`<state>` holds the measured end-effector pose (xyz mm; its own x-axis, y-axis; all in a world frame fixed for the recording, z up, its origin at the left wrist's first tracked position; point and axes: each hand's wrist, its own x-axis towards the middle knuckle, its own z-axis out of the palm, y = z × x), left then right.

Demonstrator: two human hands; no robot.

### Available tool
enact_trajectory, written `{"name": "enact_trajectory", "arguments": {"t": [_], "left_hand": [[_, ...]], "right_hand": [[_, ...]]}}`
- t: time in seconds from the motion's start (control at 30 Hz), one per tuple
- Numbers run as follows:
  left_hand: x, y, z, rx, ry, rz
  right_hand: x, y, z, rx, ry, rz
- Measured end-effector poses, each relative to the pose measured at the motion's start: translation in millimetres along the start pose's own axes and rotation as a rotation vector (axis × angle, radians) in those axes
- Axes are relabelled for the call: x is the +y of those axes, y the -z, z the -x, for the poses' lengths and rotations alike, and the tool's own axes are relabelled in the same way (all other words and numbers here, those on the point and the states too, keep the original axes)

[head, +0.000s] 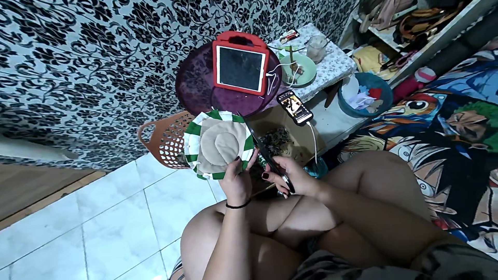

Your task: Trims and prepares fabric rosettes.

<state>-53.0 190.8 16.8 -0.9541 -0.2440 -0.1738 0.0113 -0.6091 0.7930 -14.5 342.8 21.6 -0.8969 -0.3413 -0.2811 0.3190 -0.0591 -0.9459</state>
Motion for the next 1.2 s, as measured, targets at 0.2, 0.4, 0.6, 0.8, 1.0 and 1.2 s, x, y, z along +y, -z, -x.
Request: {"name": "enact_trajectory", "arguments": {"t": [0.2, 0.4, 0.6, 0.8, 1.0, 1.2], "left_hand": [[0.7, -0.7, 0.4, 0.007, 0.003, -0.012], [17.6, 3.7, -10.2, -0.010, 0.020, -0.110], [31.9, 24.5, -29.2, -0.028, 0.104, -0.392], [33.9, 29.0, -30.3, -0.219, 0.116, -0.193], [30.7, 45.4, -40.4, -0.449, 0.098, 0.060], [12.6, 23.0, -24.8, -0.225, 0.150, -0.084]], "right_hand": [[0.2, -2.6, -1.2, -0.003, -0.016, 0.025], [-3.1, -3.4, -3.3, 0.052, -0.040, 0.123], [-2.5, 2.3, -9.2, 0.112, -0.094, 0.331], [-1.2, -2.3, -5.4, 0.032, -0.116, 0.349], [-3.7, -8.6, -0.8, -0.046, -0.123, 0.414], [-4.7, -10.1, -2.0, -0.071, -0.127, 0.541]]}}
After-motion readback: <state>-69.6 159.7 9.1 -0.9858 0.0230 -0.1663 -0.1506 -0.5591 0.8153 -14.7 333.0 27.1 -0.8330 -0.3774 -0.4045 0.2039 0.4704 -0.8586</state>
